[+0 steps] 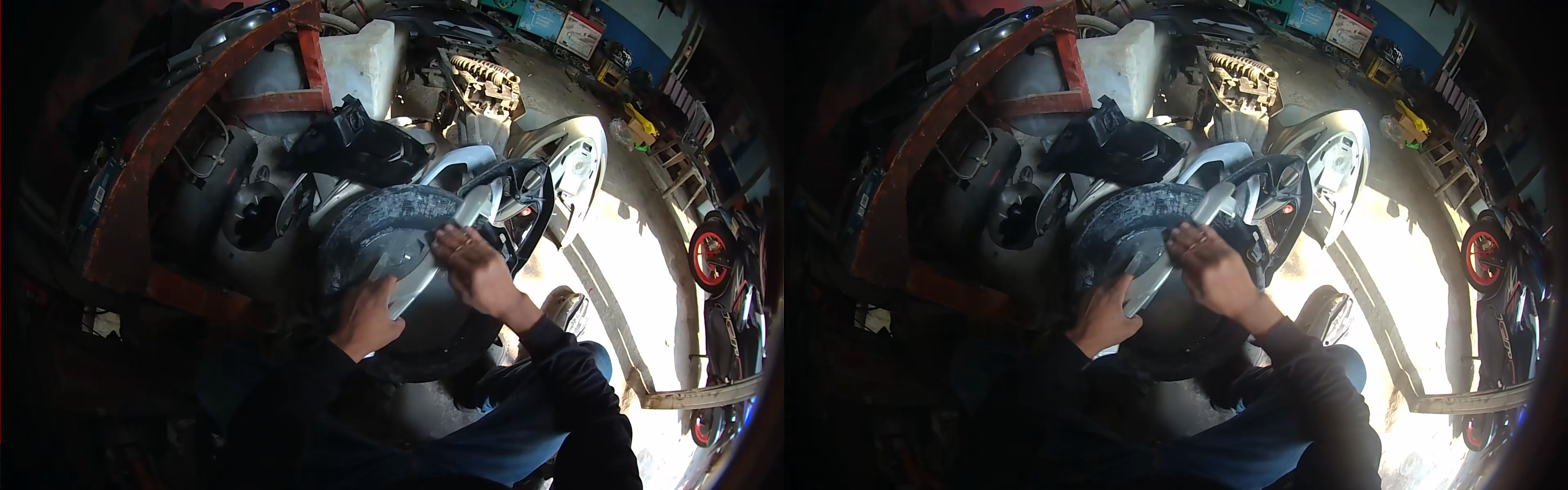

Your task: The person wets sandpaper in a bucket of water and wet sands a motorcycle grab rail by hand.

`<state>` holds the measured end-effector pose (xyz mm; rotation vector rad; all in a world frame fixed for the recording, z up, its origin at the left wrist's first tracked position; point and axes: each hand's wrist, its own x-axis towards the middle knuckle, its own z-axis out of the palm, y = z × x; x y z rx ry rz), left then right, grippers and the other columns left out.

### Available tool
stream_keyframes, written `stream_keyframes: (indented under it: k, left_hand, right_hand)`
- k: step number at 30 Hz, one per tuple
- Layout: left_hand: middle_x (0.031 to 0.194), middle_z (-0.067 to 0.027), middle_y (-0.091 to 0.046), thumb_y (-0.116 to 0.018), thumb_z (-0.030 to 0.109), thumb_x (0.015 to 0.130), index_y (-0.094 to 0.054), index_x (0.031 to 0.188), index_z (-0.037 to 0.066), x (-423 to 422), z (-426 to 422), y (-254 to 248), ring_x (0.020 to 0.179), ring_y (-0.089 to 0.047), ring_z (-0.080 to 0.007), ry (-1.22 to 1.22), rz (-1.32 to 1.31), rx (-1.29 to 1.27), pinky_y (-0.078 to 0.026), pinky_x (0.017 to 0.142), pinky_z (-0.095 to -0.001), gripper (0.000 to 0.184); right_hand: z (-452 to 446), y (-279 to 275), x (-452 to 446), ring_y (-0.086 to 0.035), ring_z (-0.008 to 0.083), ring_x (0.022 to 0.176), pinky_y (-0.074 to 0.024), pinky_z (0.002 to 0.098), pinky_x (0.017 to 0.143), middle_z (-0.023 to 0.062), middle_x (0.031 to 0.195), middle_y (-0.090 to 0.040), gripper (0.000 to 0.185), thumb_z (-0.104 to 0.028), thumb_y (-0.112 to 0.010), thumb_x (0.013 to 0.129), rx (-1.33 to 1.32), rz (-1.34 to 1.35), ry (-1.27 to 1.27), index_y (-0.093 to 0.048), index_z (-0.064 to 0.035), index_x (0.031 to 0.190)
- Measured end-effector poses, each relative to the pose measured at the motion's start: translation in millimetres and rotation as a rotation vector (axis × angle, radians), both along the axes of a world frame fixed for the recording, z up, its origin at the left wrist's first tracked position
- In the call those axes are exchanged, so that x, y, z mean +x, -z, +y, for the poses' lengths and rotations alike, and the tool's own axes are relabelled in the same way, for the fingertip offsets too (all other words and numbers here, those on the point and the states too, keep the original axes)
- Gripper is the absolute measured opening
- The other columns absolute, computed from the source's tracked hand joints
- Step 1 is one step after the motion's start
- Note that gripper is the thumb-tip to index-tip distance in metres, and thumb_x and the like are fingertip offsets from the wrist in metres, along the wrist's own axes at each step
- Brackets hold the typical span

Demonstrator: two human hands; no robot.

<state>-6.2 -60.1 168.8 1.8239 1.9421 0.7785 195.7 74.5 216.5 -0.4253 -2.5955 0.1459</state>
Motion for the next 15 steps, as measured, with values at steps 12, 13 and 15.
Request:
stream_keyframes:
  k: [12,13,15]
  left_hand:
    - [0.087,-0.0121,-0.066,-0.07,0.005,0.06,-0.061,0.09,0.006,-12.4,18.7,8.5,0.083,-0.061,-0.0367,0.003,0.104,0.182,-0.048,0.075,-0.0484,0.032]
    - [0.087,-0.0121,-0.066,-0.07,0.005,0.06,-0.061,0.09,0.006,-12.4,18.3,8.9,0.083,-0.061,-0.0367,0.004,0.102,0.186,-0.048,0.075,-0.0484,0.032]
    - [0.087,-0.0118,-0.066,-0.07,0.005,0.06,-0.061,0.092,0.006,-14.3,14.7,11.6,0.084,-0.061,-0.0368,0.015,0.137,0.166,-0.047,0.075,-0.0485,0.034]
  right_hand:
    - [2.0,27.8,-1.8,-0.055,0.0389,0.128,-0.0418,0.0491,0.111,0.0259,0.129,-0.061,0.047,-0.004,-0.064,0.076,0.005,0.089,0.168,-0.062,0.0073,0.122]
    - [-16.1,34.4,-5.8,-0.054,0.0388,0.128,-0.0406,0.0498,0.112,0.0258,0.129,-0.061,0.047,-0.004,-0.064,0.077,-0.014,0.08,0.105,-0.062,0.0073,0.122]
    - [-21.2,34.4,-5.4,-0.054,0.0382,0.129,-0.0373,0.0513,0.113,0.0243,0.128,-0.062,0.046,-0.004,-0.063,0.079,-0.042,0.062,0.057,-0.062,0.0057,0.123]
